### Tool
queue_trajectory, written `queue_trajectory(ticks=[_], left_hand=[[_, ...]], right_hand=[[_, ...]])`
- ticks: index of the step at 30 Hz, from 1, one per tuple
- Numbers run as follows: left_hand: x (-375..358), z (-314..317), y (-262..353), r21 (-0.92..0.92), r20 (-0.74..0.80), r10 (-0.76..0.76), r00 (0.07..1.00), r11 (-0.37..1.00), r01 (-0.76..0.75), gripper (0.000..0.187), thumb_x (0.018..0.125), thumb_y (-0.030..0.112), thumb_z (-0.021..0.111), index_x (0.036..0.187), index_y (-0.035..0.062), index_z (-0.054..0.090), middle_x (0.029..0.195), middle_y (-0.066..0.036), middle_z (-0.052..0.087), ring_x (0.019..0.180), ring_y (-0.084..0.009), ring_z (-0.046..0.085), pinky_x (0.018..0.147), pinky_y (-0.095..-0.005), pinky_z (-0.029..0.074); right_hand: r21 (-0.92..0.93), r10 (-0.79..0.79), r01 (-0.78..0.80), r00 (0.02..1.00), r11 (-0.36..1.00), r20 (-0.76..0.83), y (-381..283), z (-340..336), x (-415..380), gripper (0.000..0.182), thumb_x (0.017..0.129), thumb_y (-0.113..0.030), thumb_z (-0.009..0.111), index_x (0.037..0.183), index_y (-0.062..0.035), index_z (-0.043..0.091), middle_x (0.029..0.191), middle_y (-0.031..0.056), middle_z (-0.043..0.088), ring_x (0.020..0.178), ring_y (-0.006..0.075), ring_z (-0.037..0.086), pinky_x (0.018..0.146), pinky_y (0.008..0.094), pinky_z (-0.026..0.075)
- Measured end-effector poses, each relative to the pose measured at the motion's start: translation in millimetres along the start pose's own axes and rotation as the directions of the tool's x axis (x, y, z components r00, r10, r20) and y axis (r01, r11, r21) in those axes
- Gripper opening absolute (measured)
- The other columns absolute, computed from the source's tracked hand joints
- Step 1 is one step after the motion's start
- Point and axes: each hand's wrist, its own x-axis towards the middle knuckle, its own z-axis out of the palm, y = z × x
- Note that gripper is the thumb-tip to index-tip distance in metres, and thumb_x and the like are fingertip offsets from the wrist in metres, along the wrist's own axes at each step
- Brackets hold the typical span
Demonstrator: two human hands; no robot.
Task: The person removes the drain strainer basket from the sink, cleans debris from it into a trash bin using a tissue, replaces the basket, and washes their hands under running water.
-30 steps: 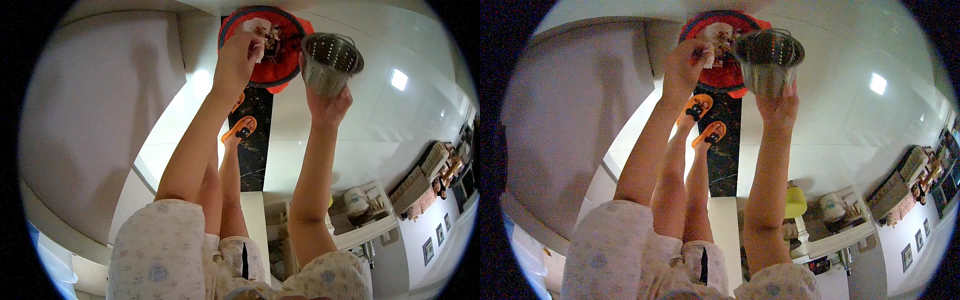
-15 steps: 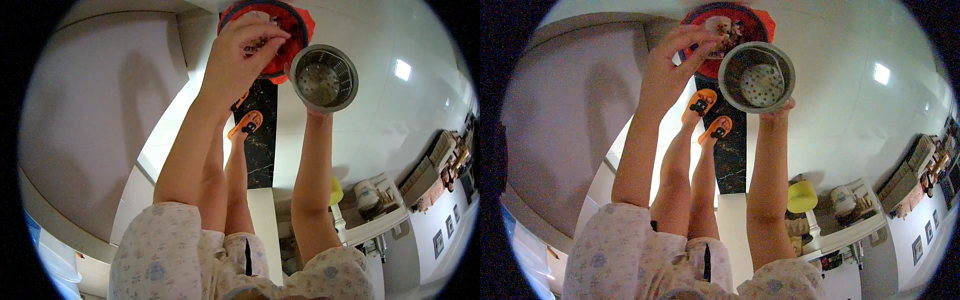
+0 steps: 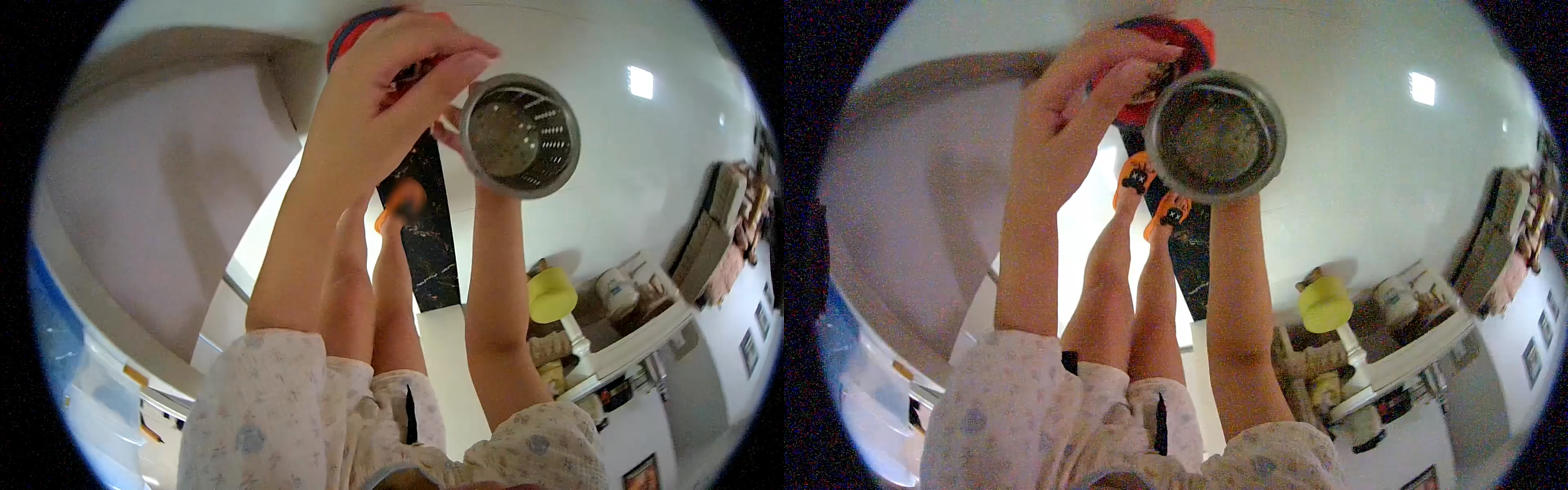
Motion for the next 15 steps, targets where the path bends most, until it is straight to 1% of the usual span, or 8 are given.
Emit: queue_trajectory(ticks=[3,4,5,6,8,10,13,15], left_hand=[[-39,34,14,-0.374,0.053,-0.171,0.984,0.910,0.178,0.030,0.082,0.011,0.060,0.111,0.0030,0.059,0.104,-0.006,0.061,0.092,-0.0158,0.057,0.084,-0.0272,0.044],[-50,44,23,-0.289,0.107,-0.104,0.989,0.948,0.131,0.038,0.081,0.015,0.062,0.116,0.0036,0.056,0.108,-0.007,0.059,0.099,-0.0167,0.055,0.089,-0.0292,0.041],[-60,54,35,-0.201,0.160,-0.027,0.987,0.978,0.060,0.046,0.079,0.018,0.064,0.121,0.0043,0.052,0.113,-0.007,0.058,0.105,-0.0176,0.053,0.094,-0.0313,0.038],[-70,67,55,-0.202,0.239,0.006,0.971,0.978,0.043,0.053,0.076,0.024,0.067,0.122,0.0041,0.050,0.116,-0.009,0.056,0.111,-0.0189,0.049,0.097,-0.0327,0.035],[-94,91,90,-0.190,0.377,0.061,0.924,0.982,0.012,0.066,0.071,0.032,0.071,0.125,0.0035,0.047,0.121,-0.010,0.053,0.116,-0.0209,0.046,0.101,-0.0343,0.031],[-124,101,129,-0.189,0.521,0.119,0.845,0.982,-0.022,0.073,0.069,0.035,0.073,0.127,0.0022,0.044,0.124,-0.011,0.050,0.117,-0.0224,0.045,0.101,-0.0347,0.032],[-184,134,201,-0.166,0.738,0.151,0.658,0.985,-0.040,0.074,0.066,0.021,0.076,0.129,0.0028,0.041,0.126,-0.011,0.047,0.121,-0.0220,0.043,0.102,-0.0363,0.031],[-240,163,244,-0.193,0.866,0.225,0.446,0.974,-0.116,0.075,0.065,0.015,0.075,0.130,0.0030,0.039,0.128,-0.011,0.046,0.122,-0.0226,0.042,0.103,-0.0373,0.031]], right_hand=[[-0.005,-0.111,0.112,0.986,0.994,0.123,-9,18,-59,0.073,0.071,-0.049,0.067,0.128,-0.0078,0.047,0.125,0.0145,0.051,0.118,0.0323,0.048,0.100,0.0543,0.036],[-0.010,-0.157,0.160,0.977,0.987,0.146,-14,28,-83,0.073,0.071,-0.049,0.067,0.128,-0.0074,0.047,0.125,0.0146,0.051,0.117,0.0322,0.048,0.100,0.0540,0.036],[0.012,-0.323,0.325,0.936,0.946,0.139,-12,30,-105,0.087,0.063,-0.053,0.072,0.130,-0.0046,0.044,0.127,0.0156,0.050,0.117,0.0328,0.048,0.100,0.0493,0.039],[0.001,-0.385,0.387,0.918,0.922,-0.093,-21,46,-135,0.085,0.064,-0.052,0.073,0.131,-0.0083,0.043,0.129,0.0135,0.048,0.119,0.0335,0.045,0.098,0.0565,0.037],[0.027,-0.434,0.453,0.870,0.891,-0.234,-41,86,-197,0.087,0.062,-0.052,0.076,0.131,-0.0121,0.042,0.133,0.0110,0.044,0.122,0.0340,0.042,0.096,0.0633,0.035],[0.059,-0.507,0.514,0.856,0.856,-0.103,-46,133,-262,0.092,0.057,-0.051,0.078,0.132,-0.0125,0.041,0.135,0.0108,0.043,0.123,0.0334,0.042,0.096,0.0621,0.035],[0.020,-0.650,0.651,0.758,0.759,-0.052,-34,184,-378,0.085,0.061,-0.046,0.075,0.132,-0.0135,0.042,0.133,0.0115,0.044,0.120,0.0330,0.044,0.097,0.0596,0.035],[-0.064,-0.739,0.736,0.671,0.674,-0.056,-7,211,-461,0.077,0.067,-0.047,0.066,0.132,-0.0135,0.041,0.132,0.0127,0.045,0.117,0.0333,0.047,0.095,0.0579,0.037]])
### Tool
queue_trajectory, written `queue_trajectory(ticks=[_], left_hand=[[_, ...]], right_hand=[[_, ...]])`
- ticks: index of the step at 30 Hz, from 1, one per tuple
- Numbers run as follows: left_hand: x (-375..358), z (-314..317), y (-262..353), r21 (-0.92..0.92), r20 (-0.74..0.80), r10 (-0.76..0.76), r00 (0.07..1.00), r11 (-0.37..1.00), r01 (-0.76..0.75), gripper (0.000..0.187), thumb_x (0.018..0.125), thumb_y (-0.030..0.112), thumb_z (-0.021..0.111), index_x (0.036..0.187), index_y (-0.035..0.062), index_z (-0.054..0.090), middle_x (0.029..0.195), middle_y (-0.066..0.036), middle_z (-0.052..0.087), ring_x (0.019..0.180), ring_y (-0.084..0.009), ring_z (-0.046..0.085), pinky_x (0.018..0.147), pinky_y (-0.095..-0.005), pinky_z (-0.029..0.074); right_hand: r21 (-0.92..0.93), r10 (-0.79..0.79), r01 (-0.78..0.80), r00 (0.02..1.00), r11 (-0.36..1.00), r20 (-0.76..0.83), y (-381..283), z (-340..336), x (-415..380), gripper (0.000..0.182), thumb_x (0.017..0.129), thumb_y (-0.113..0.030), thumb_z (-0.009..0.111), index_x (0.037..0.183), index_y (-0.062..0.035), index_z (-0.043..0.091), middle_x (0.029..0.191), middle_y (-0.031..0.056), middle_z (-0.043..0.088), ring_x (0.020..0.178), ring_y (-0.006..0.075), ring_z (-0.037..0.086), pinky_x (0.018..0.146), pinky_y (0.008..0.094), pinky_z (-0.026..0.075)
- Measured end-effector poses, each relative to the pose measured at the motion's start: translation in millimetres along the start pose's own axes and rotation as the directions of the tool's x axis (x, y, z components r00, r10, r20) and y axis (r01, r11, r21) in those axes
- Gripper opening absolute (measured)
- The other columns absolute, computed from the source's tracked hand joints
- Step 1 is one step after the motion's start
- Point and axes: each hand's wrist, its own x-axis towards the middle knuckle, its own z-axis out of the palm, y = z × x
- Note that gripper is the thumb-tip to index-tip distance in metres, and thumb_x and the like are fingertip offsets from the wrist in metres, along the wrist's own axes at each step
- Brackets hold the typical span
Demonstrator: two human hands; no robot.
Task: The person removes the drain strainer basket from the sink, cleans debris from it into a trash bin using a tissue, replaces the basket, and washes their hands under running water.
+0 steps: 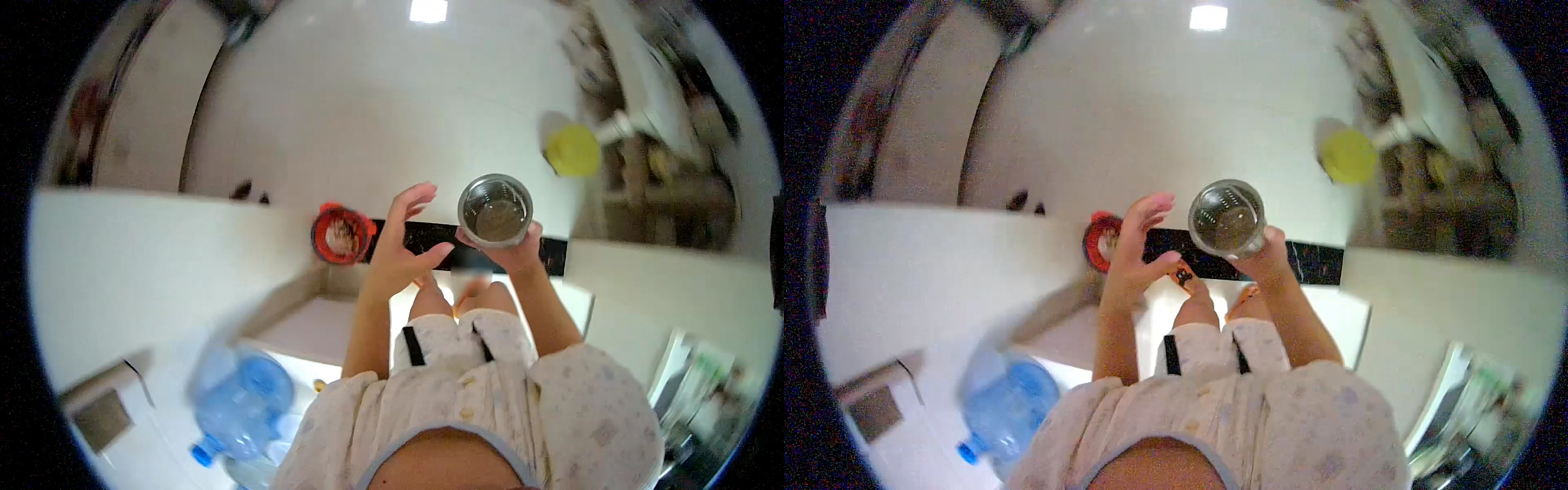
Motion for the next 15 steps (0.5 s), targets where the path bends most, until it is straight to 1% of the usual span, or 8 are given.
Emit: queue_trajectory(ticks=[2,4,6,8,11,12,14,15], left_hand=[[3,76,28,0.007,0.200,0.138,0.970,0.990,-0.142,0.077,0.064,0.016,0.076,0.130,0.0031,0.037,0.129,-0.013,0.045,0.122,-0.0246,0.042,0.104,-0.0394,0.030],[-13,169,65,-0.013,0.408,0.210,0.889,0.974,-0.225,0.083,0.063,0.017,0.077,0.133,0.0030,0.033,0.132,-0.014,0.043,0.125,-0.0247,0.040,0.105,-0.0404,0.027],[-49,256,85,-0.091,0.584,0.329,0.742,0.935,-0.342,0.089,0.061,0.019,0.079,0.134,0.0023,0.031,0.132,-0.015,0.043,0.126,-0.0261,0.039,0.106,-0.0417,0.027],[-74,336,120,-0.132,0.709,0.358,0.607,0.914,-0.385,0.092,0.058,0.017,0.080,0.134,0.0028,0.032,0.131,-0.015,0.044,0.125,-0.0271,0.040,0.106,-0.0420,0.027],[-170,458,146,-0.257,0.810,0.398,0.430,0.901,-0.350,0.094,0.056,0.015,0.080,0.135,0.0030,0.031,0.129,-0.016,0.045,0.123,-0.0271,0.042,0.104,-0.0420,0.030],[-199,504,155,-0.272,0.846,0.393,0.361,0.900,-0.342,0.094,0.056,0.015,0.080,0.135,0.0029,0.031,0.129,-0.016,0.045,0.123,-0.0270,0.043,0.104,-0.0418,0.030],[-265,596,166,-0.321,0.895,0.392,0.212,0.897,-0.303,0.095,0.055,0.014,0.080,0.136,0.0027,0.031,0.126,-0.015,0.048,0.119,-0.0261,0.045,0.103,-0.0404,0.032],[-230,588,171,-0.343,0.912,0.382,0.146,0.909,-0.235,0.096,0.054,0.013,0.080,0.136,0.0027,0.031,0.125,-0.014,0.049,0.118,-0.0257,0.046,0.103,-0.0397,0.032]], right_hand=[[-0.040,-0.167,0.163,0.977,0.986,-0.134,-38,38,-92,0.076,0.069,-0.051,0.059,0.132,-0.0130,0.041,0.131,0.0140,0.045,0.115,0.0338,0.048,0.093,0.0568,0.039],[-0.007,-0.355,0.356,0.929,0.934,-0.101,-62,41,-193,0.085,0.065,-0.050,0.069,0.135,-0.0155,0.037,0.132,0.0135,0.043,0.119,0.0340,0.045,0.096,0.0585,0.037],[0.053,-0.473,0.490,0.860,0.870,-0.191,-71,43,-306,0.090,0.060,-0.046,0.076,0.135,-0.0162,0.036,0.134,0.0133,0.041,0.122,0.0345,0.042,0.099,0.0588,0.035],[0.072,-0.581,0.606,0.785,0.792,-0.216,-85,39,-401,0.088,0.060,-0.041,0.077,0.135,-0.0136,0.037,0.135,0.0144,0.040,0.123,0.0355,0.040,0.102,0.0577,0.033],[-0.050,-0.771,0.786,0.589,0.616,-0.242,-57,23,-545,0.083,0.062,-0.039,0.074,0.133,-0.0121,0.040,0.134,0.0151,0.041,0.122,0.0353,0.041,0.100,0.0564,0.035],[-0.119,-0.819,0.825,0.511,0.553,-0.260,-60,27,-593,0.081,0.063,-0.039,0.073,0.132,-0.0115,0.041,0.134,0.0144,0.043,0.122,0.0337,0.042,0.100,0.0532,0.036],[-0.194,-0.860,0.870,0.370,0.454,-0.352,-53,34,-695,0.078,0.064,-0.040,0.072,0.131,-0.0099,0.043,0.131,0.0138,0.046,0.121,0.0313,0.044,0.101,0.0499,0.037],[-0.228,-0.894,0.896,0.294,0.381,-0.338,-65,52,-662,0.075,0.066,-0.038,0.071,0.129,-0.0069,0.045,0.129,0.0139,0.048,0.120,0.0295,0.045,0.102,0.0472,0.037]])
